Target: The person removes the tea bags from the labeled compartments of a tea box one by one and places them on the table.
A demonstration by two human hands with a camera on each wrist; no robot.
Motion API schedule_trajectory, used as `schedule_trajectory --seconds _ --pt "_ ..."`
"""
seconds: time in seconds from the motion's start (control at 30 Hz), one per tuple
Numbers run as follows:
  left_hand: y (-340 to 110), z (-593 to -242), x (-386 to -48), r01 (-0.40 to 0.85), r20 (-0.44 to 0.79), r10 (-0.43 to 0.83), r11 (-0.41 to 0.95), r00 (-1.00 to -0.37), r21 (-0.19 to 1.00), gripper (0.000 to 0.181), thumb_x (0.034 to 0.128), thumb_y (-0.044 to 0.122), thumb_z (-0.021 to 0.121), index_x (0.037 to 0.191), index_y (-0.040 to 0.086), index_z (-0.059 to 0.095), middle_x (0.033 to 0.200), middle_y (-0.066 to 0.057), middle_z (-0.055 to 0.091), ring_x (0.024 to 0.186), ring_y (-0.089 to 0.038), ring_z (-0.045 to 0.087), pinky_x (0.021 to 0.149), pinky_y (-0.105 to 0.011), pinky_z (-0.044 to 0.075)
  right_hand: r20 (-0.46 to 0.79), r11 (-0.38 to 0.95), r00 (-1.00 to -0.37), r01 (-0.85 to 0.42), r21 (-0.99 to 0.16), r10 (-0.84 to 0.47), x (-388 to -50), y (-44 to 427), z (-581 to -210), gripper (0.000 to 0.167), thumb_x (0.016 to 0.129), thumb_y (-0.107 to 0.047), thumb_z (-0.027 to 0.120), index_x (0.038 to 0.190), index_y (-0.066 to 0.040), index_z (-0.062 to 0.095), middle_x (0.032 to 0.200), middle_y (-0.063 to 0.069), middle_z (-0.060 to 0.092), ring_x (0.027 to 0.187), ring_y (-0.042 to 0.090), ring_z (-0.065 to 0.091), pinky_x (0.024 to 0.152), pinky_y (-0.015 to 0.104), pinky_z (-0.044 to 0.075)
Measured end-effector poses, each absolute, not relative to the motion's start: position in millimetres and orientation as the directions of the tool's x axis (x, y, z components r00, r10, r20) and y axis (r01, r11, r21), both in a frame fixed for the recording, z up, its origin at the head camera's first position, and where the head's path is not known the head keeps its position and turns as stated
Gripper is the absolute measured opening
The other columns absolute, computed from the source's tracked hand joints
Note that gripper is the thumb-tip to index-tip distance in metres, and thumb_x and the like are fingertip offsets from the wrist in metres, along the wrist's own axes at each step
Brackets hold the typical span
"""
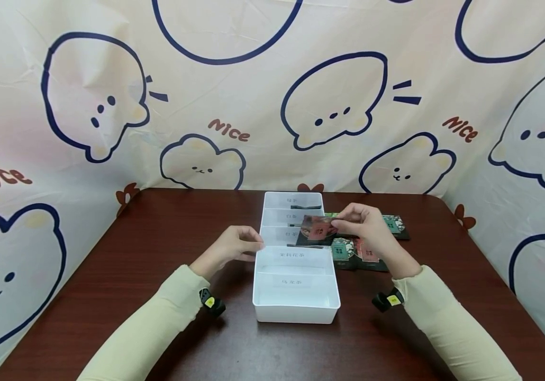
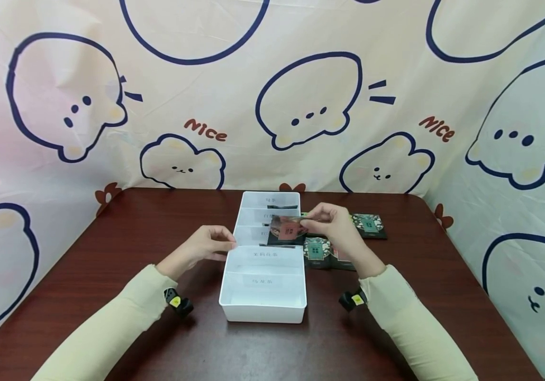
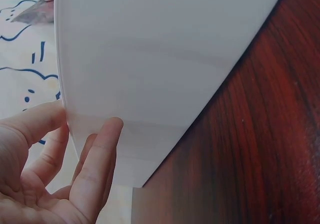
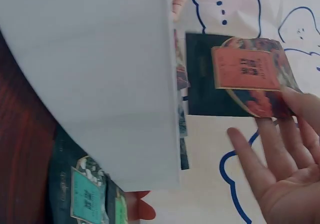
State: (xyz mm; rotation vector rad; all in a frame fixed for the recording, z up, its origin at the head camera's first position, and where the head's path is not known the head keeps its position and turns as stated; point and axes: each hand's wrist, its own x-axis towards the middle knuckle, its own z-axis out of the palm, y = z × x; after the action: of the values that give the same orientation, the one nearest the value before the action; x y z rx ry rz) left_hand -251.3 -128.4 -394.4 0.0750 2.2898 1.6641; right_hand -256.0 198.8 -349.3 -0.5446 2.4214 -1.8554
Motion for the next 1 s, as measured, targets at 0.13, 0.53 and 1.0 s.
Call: schedule_trajectory --seconds 0.13,0.53,1.0 --pt "-128 -394 -251 -0.136 -0.216 0.225 0.324 -0.95 0.936 0.015 0.0862 0.01 0.072 0.097 0.002 0.066 0.107 -0.015 0.063 0.088 -0.023 0.065 0.08 -0.046 0.059 0.234 0.07 -0.95 -0.253 -0.965 -0.209 -255 204 -342 0.006 0.088 -0.01 0.071 0.091 -0.014 0.068 0.084 -0.008 0.073 0.077 0.008 0.07 0.072 0.027 0.06" --pt "-129 -396 -252 -0.131 -0.212 0.223 0.328 -0.952 0.935 0.013 0.0859 0.01 0.073 0.095 0.003 0.066 0.106 -0.014 0.063 0.088 -0.023 0.065 0.077 -0.042 0.06 0.22 -0.111 -0.976 -0.217 -0.97 -0.011 -261 241 -339 0.012 0.087 -0.011 0.071 0.098 -0.016 0.072 0.084 -0.007 0.075 0.065 0.005 0.069 0.056 0.018 0.056" --pt "-128 -395 -252 -0.135 -0.217 0.217 0.339 -0.952 0.931 0.013 0.0866 0.01 0.072 0.095 0.002 0.066 0.108 -0.015 0.062 0.088 -0.023 0.066 0.079 -0.043 0.059 0.074 -0.031 -0.983 -0.081 -0.996 0.168 -278 308 -368 0.026 0.082 -0.02 0.077 0.106 -0.014 0.069 0.079 -0.011 0.073 0.062 0.003 0.066 0.052 0.017 0.054"
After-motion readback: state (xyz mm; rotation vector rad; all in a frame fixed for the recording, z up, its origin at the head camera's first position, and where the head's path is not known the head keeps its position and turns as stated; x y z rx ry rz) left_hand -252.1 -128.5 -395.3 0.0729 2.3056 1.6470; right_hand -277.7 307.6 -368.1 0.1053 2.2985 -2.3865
